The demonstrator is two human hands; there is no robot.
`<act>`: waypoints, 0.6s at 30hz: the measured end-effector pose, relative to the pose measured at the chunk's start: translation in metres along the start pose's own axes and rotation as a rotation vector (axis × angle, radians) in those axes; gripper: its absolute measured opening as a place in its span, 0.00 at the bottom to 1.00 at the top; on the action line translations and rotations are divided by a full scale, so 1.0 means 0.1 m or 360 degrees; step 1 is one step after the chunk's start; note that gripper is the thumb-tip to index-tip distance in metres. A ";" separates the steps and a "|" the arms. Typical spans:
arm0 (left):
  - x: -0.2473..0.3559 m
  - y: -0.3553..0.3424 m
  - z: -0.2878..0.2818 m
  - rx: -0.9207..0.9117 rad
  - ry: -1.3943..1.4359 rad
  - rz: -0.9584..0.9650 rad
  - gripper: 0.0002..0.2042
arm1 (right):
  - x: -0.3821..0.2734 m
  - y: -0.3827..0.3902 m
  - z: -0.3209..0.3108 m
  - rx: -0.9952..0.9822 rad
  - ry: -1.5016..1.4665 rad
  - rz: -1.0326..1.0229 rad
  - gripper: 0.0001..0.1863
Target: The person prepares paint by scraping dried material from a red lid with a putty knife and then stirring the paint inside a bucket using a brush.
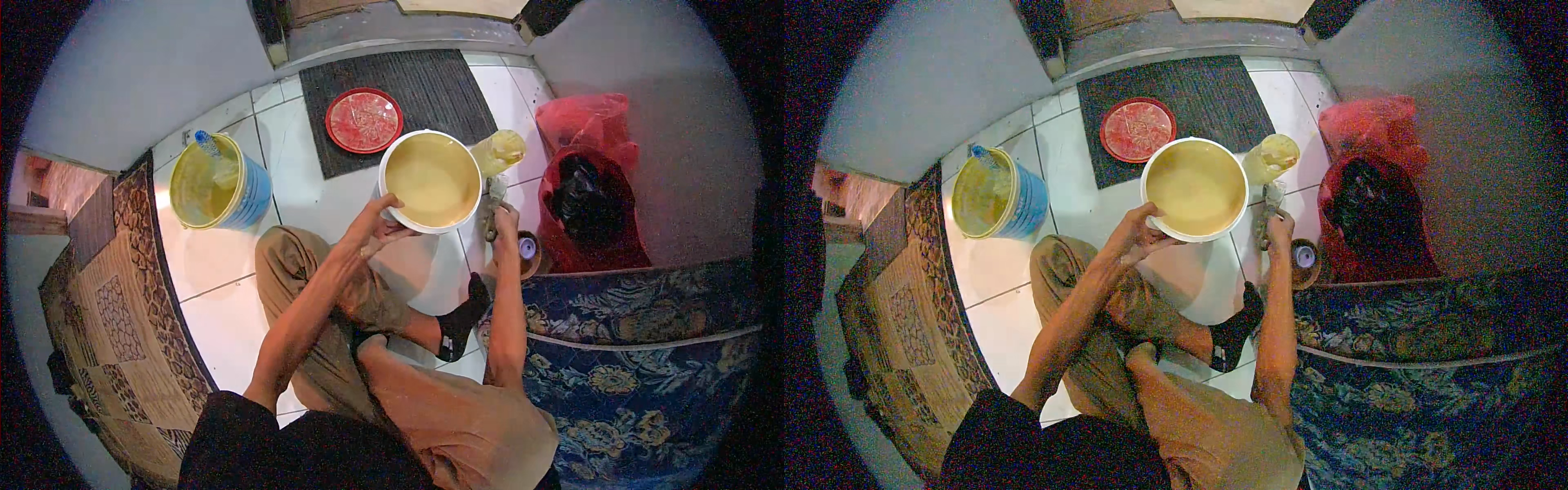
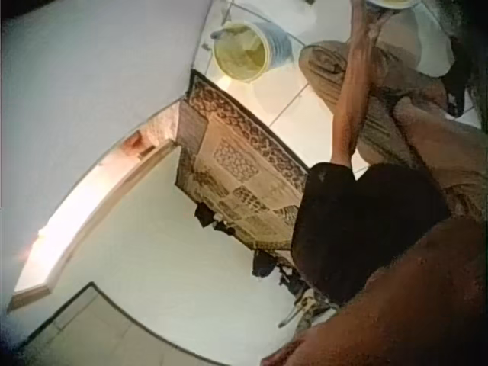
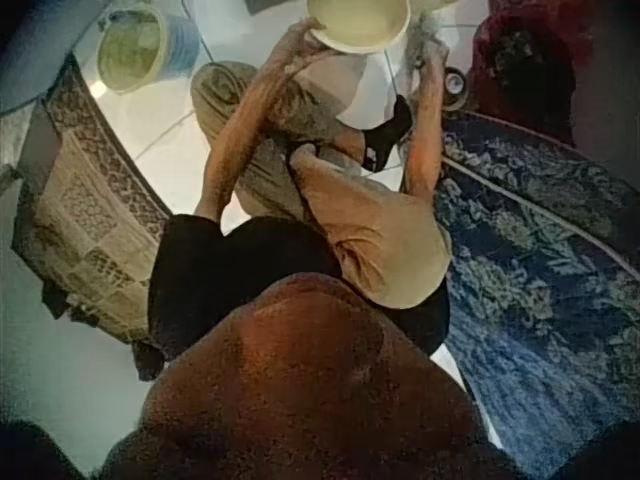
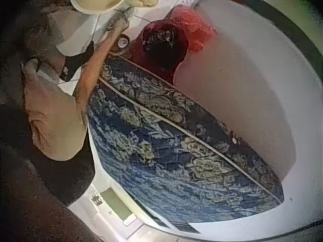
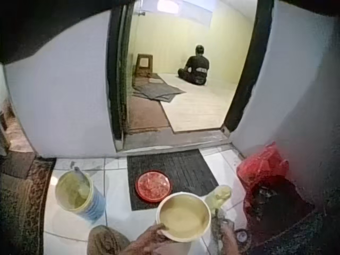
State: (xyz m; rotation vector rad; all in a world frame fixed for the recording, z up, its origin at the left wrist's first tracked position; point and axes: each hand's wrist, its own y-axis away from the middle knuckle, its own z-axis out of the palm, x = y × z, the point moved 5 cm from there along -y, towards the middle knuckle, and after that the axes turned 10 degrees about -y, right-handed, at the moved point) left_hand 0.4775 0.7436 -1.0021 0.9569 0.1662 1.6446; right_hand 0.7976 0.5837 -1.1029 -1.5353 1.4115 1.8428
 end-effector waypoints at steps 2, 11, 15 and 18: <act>0.01 0.02 0.06 -0.0047 -0.0030 0.0020 0.37 | 0.10 -0.12 -0.13 0.0141 0.0086 -0.0075 0.22; 0.12 0.88 -0.15 0.0154 0.0127 0.0419 0.31 | 0.00 -0.16 -0.28 0.0530 0.1096 -0.0431 0.25; 0.20 1.66 -0.84 0.0760 -0.0144 0.1158 0.24 | -0.66 0.26 0.00 0.0601 0.1104 -0.0767 0.30; 0.19 2.28 -1.41 0.1343 -0.0412 0.1621 0.15 | -1.08 0.30 0.09 0.0352 0.0719 -0.1244 0.31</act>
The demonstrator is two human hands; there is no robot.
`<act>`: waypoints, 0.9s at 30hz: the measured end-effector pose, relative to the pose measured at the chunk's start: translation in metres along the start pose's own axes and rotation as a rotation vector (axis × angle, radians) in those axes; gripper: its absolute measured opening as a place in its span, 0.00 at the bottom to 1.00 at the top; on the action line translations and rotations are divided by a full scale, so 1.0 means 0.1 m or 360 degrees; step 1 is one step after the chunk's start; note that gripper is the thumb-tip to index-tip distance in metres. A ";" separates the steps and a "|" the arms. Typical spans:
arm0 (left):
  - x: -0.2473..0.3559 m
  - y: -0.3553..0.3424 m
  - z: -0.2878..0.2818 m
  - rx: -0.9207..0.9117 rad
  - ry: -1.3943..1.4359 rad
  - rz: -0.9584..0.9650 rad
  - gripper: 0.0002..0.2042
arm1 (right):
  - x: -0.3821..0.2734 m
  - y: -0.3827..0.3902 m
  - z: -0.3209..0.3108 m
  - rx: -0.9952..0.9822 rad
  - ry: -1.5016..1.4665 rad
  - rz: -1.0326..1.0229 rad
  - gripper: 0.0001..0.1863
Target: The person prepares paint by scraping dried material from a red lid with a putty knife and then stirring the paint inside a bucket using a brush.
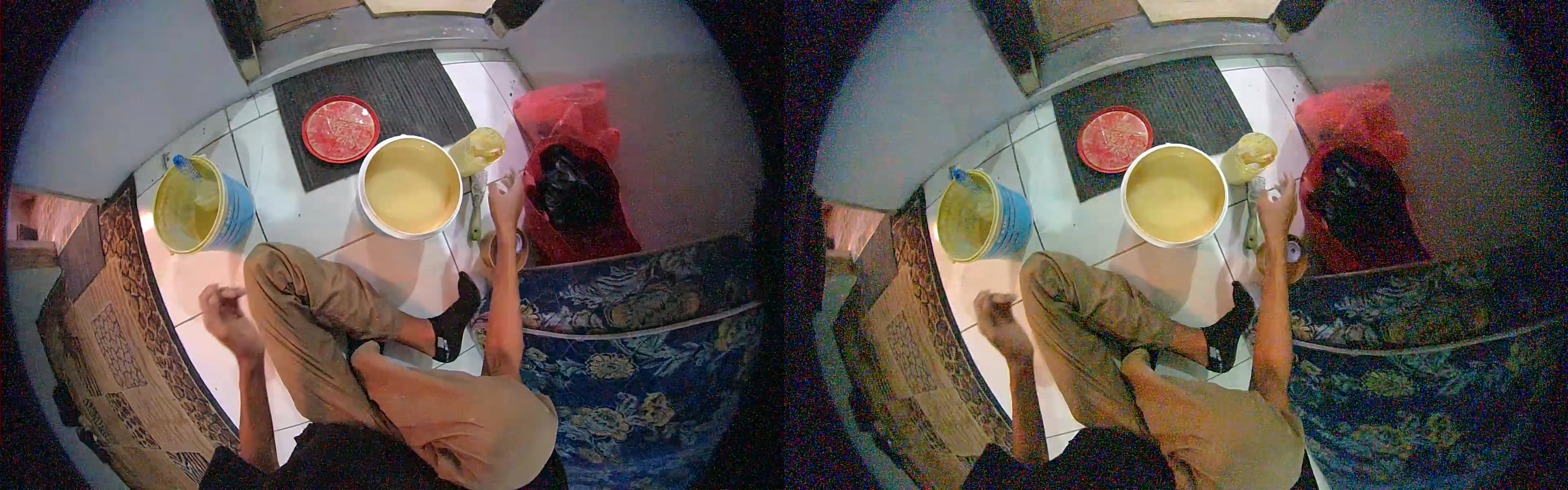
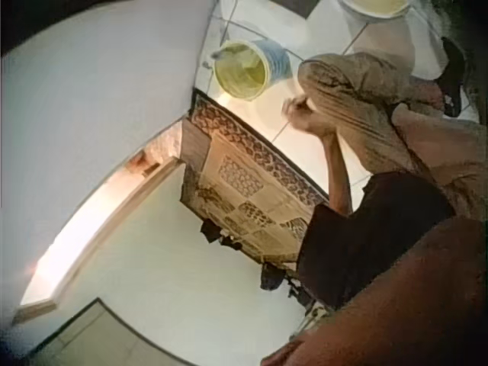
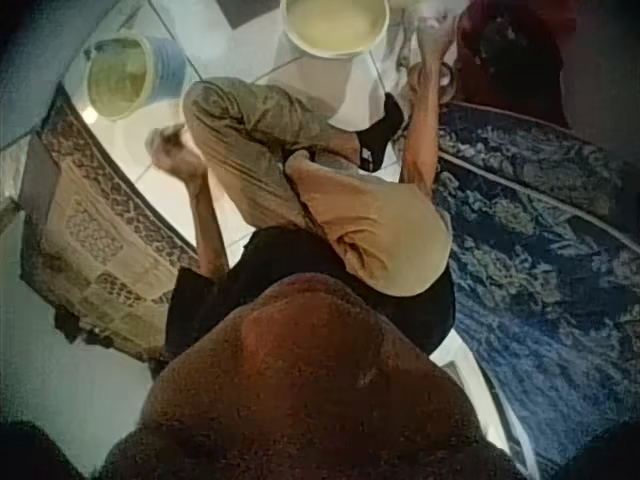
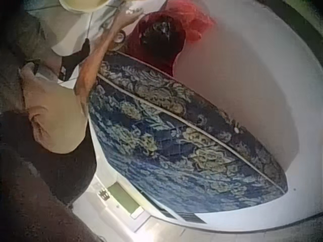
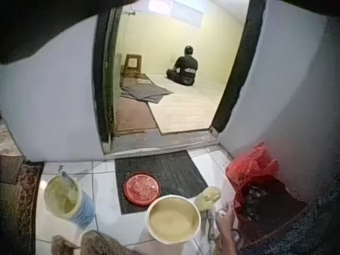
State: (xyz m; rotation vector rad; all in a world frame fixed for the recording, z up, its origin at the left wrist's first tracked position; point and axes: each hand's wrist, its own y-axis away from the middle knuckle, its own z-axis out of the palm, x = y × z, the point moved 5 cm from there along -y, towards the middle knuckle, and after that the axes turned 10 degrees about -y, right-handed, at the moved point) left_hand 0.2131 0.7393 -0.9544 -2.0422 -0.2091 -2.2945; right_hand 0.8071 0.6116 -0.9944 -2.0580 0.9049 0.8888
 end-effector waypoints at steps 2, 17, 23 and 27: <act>0.06 0.02 -0.42 0.0281 -0.0331 0.0208 0.14 | -0.22 -0.08 0.06 -0.0001 0.0041 -0.0050 0.30; -0.96 0.91 -2.07 0.0252 -0.1754 0.0401 0.17 | -0.69 -0.62 0.18 -0.0227 0.0492 -0.0104 0.17; -0.92 0.93 -2.04 0.0250 -0.1801 0.0528 0.19 | -0.60 -0.64 0.24 -0.0377 0.0619 -0.0047 0.16; -0.72 0.73 -1.80 0.0337 -0.1694 0.0567 0.20 | -0.72 -0.54 0.17 -0.0396 0.0683 -0.0109 0.16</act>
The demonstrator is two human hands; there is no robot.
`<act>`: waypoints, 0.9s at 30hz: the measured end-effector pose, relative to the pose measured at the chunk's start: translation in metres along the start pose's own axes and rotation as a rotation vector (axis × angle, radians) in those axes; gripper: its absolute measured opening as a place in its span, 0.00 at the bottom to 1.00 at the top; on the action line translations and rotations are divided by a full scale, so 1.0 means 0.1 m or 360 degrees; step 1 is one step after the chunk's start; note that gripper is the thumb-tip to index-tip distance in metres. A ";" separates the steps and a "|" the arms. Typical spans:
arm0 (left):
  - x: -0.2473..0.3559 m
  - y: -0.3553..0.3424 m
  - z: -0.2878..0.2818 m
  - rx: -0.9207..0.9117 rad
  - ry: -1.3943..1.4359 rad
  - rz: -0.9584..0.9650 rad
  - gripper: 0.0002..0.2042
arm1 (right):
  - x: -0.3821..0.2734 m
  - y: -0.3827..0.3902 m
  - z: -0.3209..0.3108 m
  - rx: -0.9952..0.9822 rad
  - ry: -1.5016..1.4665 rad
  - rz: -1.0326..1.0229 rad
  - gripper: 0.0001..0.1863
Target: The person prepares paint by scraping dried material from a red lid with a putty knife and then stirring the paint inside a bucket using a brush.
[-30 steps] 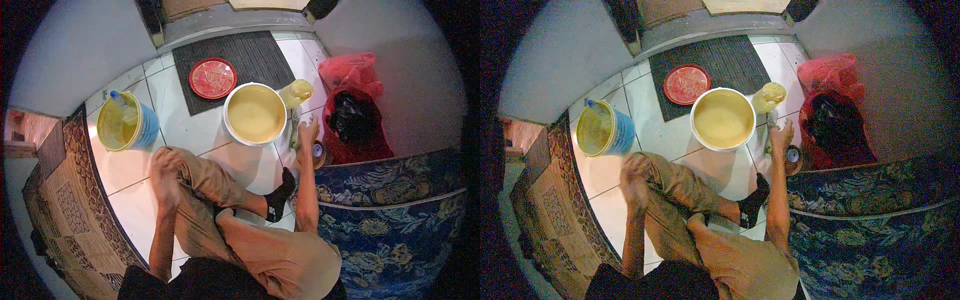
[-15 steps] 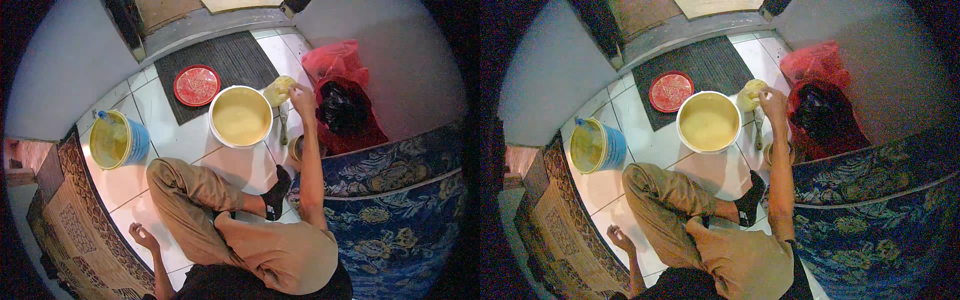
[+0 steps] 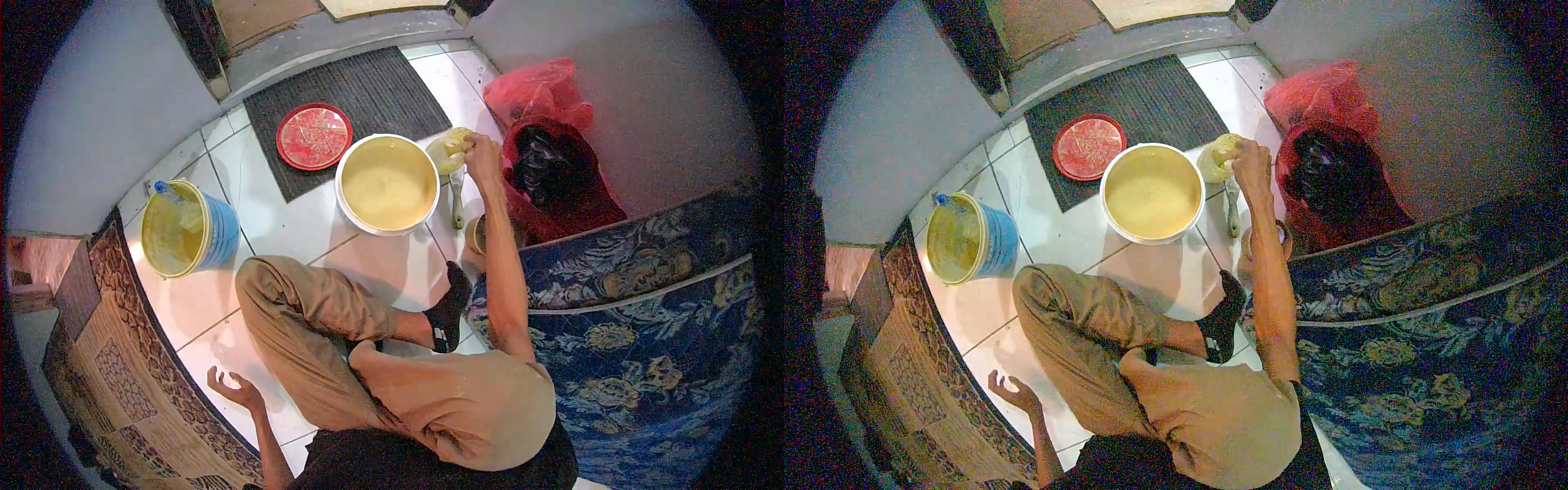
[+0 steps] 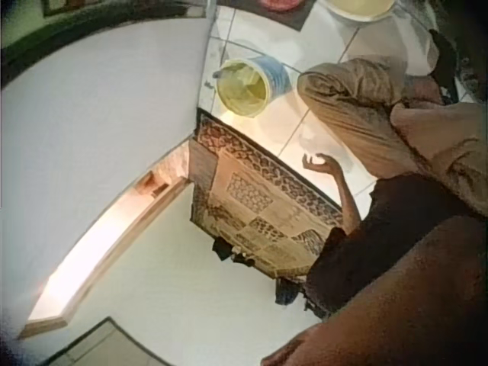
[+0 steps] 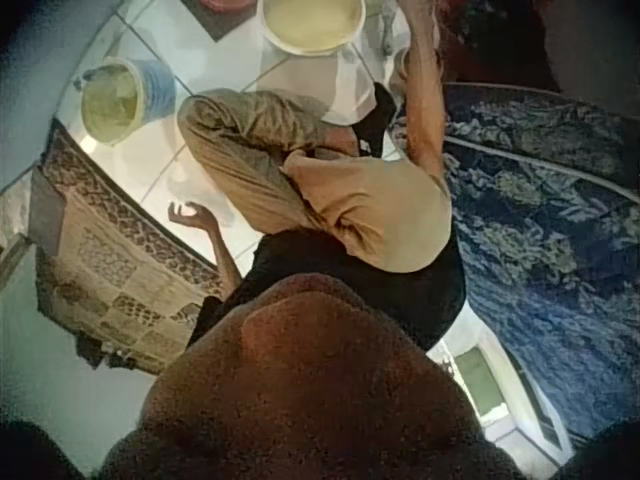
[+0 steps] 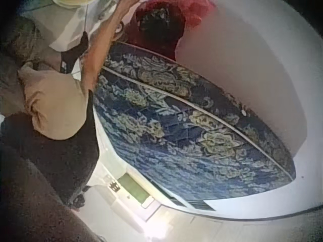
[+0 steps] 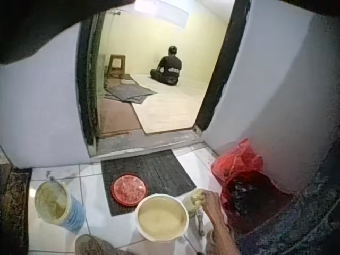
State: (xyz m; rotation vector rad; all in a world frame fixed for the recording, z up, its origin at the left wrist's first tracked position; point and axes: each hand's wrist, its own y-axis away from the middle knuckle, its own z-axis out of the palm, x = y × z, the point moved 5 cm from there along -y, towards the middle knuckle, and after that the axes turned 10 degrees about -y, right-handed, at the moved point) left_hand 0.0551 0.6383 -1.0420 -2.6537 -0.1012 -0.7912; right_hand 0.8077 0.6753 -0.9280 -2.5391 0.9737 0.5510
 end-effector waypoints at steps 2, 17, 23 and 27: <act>0.28 -0.20 0.06 0.0002 0.0069 0.0038 0.21 | -0.08 0.04 -0.05 -0.0025 -0.0159 -0.0167 0.14; 3.60 -0.80 0.77 -0.0165 0.1119 0.0979 0.15 | -0.12 0.29 -0.08 0.0084 -0.0099 -0.0448 0.10; 4.07 -0.49 0.83 -0.0400 0.1690 0.1409 0.21 | 0.09 0.34 -0.18 -0.0070 -0.0077 -0.0388 0.11; 3.98 -0.27 0.91 -0.0488 0.1813 0.1285 0.22 | -0.01 0.44 -0.19 -0.0124 0.0015 -0.0418 0.13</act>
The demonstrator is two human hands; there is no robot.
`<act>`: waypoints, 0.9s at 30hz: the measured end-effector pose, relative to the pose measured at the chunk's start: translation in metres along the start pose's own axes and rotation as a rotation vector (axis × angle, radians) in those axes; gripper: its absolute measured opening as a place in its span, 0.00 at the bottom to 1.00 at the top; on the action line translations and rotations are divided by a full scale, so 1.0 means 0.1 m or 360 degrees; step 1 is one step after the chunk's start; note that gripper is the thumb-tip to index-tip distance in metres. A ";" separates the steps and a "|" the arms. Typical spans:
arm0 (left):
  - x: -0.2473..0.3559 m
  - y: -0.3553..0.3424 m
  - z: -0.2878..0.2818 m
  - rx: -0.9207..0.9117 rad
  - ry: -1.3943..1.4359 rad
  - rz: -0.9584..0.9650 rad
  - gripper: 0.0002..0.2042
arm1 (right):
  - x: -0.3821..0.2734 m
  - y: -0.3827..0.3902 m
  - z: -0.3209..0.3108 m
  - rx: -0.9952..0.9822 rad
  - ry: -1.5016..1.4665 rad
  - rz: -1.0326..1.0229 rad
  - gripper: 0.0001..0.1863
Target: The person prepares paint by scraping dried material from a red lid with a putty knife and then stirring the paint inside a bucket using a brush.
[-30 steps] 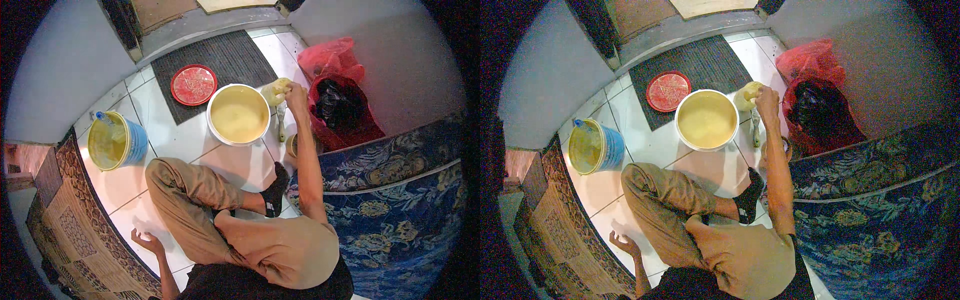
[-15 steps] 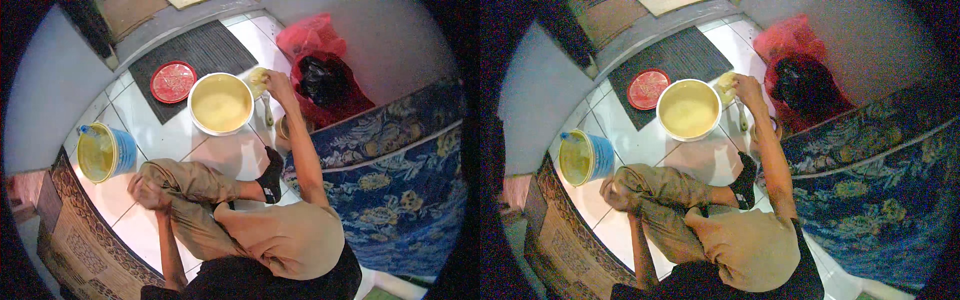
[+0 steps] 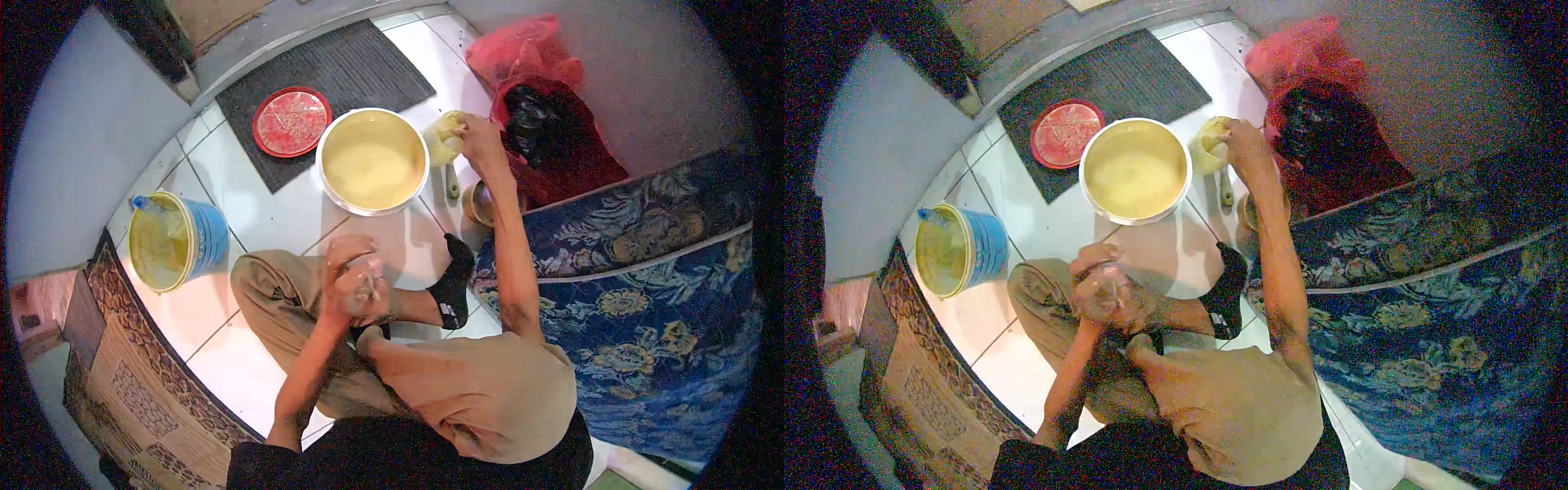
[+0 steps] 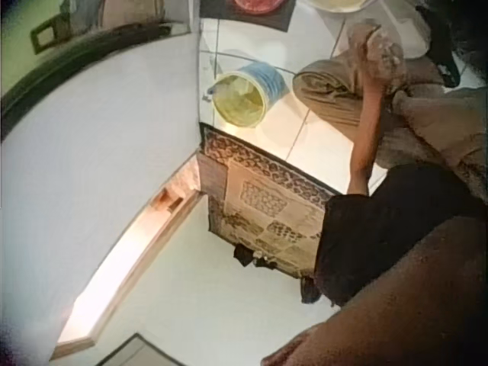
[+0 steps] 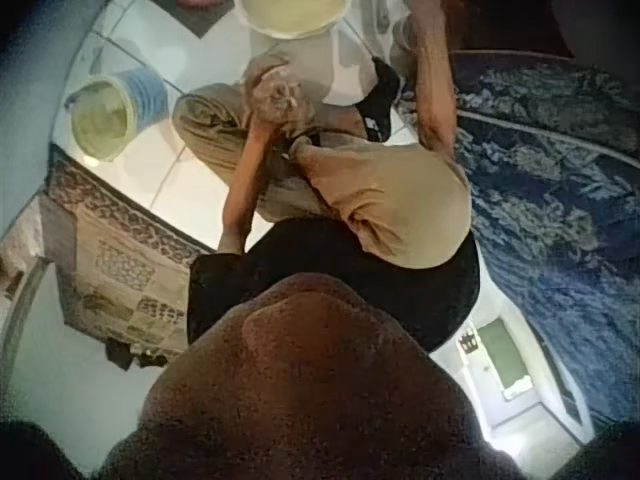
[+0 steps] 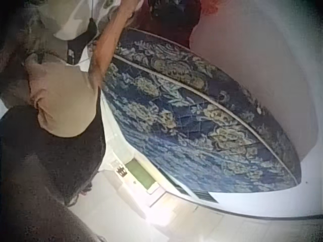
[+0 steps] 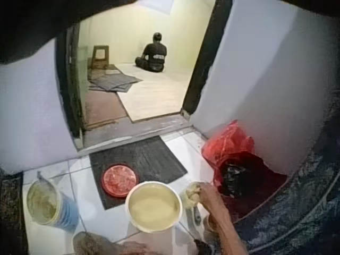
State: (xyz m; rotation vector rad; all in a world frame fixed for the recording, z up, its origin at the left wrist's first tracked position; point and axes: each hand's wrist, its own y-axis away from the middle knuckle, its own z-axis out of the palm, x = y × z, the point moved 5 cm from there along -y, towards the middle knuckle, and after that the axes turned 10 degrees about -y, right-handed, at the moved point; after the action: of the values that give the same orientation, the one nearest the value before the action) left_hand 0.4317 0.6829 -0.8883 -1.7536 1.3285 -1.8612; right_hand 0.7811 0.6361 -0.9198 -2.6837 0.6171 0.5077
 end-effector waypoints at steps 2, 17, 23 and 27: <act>0.05 0.00 0.04 -0.0012 -0.0017 -0.0016 0.22 | 0.07 0.00 0.06 -0.0079 -0.0050 0.0145 0.14; -0.08 -0.50 0.00 -0.0207 -0.0455 -0.0238 0.25 | -0.20 0.02 0.17 0.0067 -0.0111 -0.0255 0.11; -0.38 -1.63 0.93 -0.0620 -0.0443 0.0107 0.35 | -0.11 -0.01 -0.25 0.0112 -0.0099 -0.0139 0.15; -0.79 -1.63 1.58 -0.1173 -0.0449 0.0240 0.44 | -0.51 -0.08 -0.50 0.0234 -0.0240 -0.0094 0.15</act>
State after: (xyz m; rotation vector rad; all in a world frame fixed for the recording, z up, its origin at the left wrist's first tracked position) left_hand 0.6546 0.7608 -0.8418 -2.0455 2.1093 -1.0382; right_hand 0.7550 0.6405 -0.8527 -2.4907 0.5099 0.6169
